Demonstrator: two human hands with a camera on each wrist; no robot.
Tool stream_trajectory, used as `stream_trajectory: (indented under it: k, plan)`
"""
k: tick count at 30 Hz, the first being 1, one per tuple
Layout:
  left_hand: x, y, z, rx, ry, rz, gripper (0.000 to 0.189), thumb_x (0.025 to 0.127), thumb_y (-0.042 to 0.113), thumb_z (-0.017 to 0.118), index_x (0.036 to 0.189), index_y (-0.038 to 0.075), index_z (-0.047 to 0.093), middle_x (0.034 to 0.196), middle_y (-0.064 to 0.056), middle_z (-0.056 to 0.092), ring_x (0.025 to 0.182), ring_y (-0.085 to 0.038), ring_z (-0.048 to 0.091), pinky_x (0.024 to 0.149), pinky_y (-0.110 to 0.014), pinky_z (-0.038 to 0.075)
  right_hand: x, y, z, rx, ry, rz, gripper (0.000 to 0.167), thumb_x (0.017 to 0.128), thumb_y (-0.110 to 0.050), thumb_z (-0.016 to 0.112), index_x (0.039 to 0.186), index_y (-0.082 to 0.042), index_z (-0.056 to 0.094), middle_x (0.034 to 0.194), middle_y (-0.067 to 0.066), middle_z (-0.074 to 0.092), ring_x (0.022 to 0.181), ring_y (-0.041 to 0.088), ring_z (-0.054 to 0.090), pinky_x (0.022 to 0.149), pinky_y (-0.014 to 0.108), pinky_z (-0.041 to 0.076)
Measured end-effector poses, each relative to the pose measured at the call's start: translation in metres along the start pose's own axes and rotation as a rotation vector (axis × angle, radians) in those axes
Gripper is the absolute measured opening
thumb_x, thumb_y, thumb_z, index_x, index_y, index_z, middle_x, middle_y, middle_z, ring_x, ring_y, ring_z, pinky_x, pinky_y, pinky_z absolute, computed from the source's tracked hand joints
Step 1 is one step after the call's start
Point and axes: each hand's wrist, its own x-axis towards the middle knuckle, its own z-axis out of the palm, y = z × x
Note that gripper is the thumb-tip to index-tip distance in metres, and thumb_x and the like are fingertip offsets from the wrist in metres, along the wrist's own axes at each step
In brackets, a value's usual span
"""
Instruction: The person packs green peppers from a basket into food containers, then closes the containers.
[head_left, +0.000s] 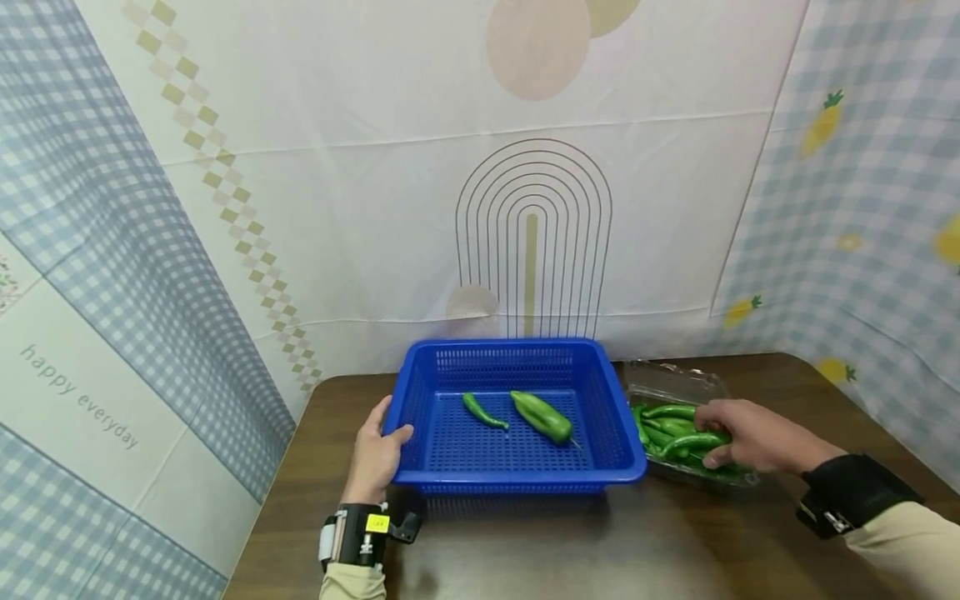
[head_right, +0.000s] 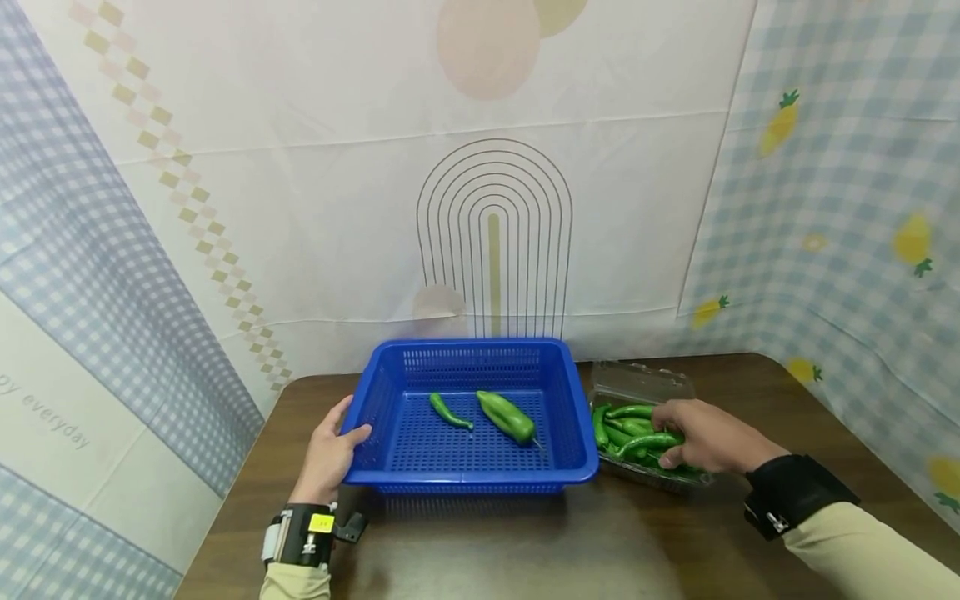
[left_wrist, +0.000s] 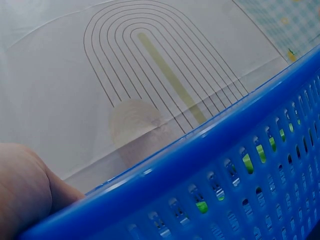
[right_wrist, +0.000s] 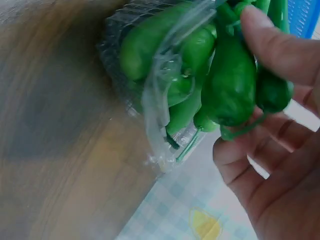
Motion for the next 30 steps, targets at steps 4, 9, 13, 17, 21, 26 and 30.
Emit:
stream_trajectory:
  k: [4, 9, 13, 17, 21, 26, 30]
  plan:
    - [0.001, 0.000, 0.002, 0.000, -0.001, 0.005, 0.066, 0.105, 0.008, 0.052, 0.165, 0.009, 0.025, 0.166, -0.027, 0.033, 0.145, -0.050, 0.043, 0.115, -0.068, 0.039, -0.011, 0.006, -0.003, 0.042, -0.009, -0.022, 0.032, 0.090, -0.034, 0.080, 0.113, -0.015, 0.068, 0.096, -0.008, 0.062, 0.077, -0.003, 0.048, 0.065, 0.027, 0.040]
    - [0.001, -0.001, 0.002, -0.002, 0.000, 0.009, 0.066, 0.104, 0.007, 0.052, 0.165, 0.008, 0.026, 0.165, -0.028, 0.034, 0.144, -0.050, 0.044, 0.114, -0.067, 0.041, -0.022, 0.015, -0.007, 0.123, -0.046, -0.038, 0.017, 0.093, -0.020, 0.076, 0.103, -0.013, 0.064, 0.083, -0.009, 0.053, 0.070, -0.002, 0.042, 0.061, 0.028, 0.034]
    - [0.001, -0.001, 0.001, 0.004, 0.001, 0.005, 0.066, 0.104, 0.007, 0.052, 0.165, 0.008, 0.026, 0.165, -0.029, 0.034, 0.143, -0.050, 0.045, 0.114, -0.067, 0.041, -0.024, 0.015, -0.003, 0.140, -0.027, -0.094, 0.021, 0.090, -0.011, 0.077, 0.092, -0.016, 0.056, 0.075, -0.011, 0.042, 0.065, -0.002, 0.036, 0.058, 0.030, 0.028]
    - [0.000, -0.001, 0.000, 0.010, 0.003, 0.003, 0.066, 0.105, 0.009, 0.052, 0.165, 0.009, 0.026, 0.165, -0.028, 0.034, 0.144, -0.050, 0.044, 0.114, -0.068, 0.040, -0.023, 0.011, 0.003, 0.122, 0.002, -0.106, 0.022, 0.089, -0.008, 0.077, 0.094, -0.018, 0.058, 0.081, -0.011, 0.051, 0.069, -0.002, 0.044, 0.059, 0.026, 0.034]
    - [0.000, 0.000, 0.000, 0.016, -0.002, -0.007, 0.066, 0.106, 0.010, 0.052, 0.166, 0.010, 0.025, 0.165, -0.028, 0.034, 0.144, -0.051, 0.044, 0.114, -0.069, 0.040, -0.023, 0.007, 0.007, 0.114, -0.014, -0.065, 0.021, 0.089, -0.017, 0.079, 0.102, -0.016, 0.063, 0.086, -0.009, 0.057, 0.073, -0.002, 0.049, 0.063, 0.025, 0.040]
    - [0.000, 0.000, 0.000, 0.016, -0.004, -0.007, 0.066, 0.106, 0.010, 0.052, 0.166, 0.010, 0.025, 0.166, -0.028, 0.034, 0.144, -0.050, 0.043, 0.114, -0.069, 0.039, -0.021, 0.003, 0.010, 0.069, 0.047, -0.070, 0.034, 0.091, -0.033, 0.079, 0.117, -0.013, 0.070, 0.085, -0.012, 0.054, 0.072, -0.004, 0.043, 0.062, 0.026, 0.034]
    - [0.001, -0.001, -0.001, 0.015, -0.001, -0.003, 0.066, 0.105, 0.010, 0.052, 0.165, 0.011, 0.026, 0.163, -0.029, 0.037, 0.141, -0.048, 0.046, 0.113, -0.067, 0.042, -0.021, 0.002, 0.015, 0.055, 0.123, -0.111, 0.026, 0.094, -0.027, 0.076, 0.115, -0.013, 0.072, 0.091, -0.014, 0.058, 0.072, -0.005, 0.044, 0.061, 0.024, 0.034]
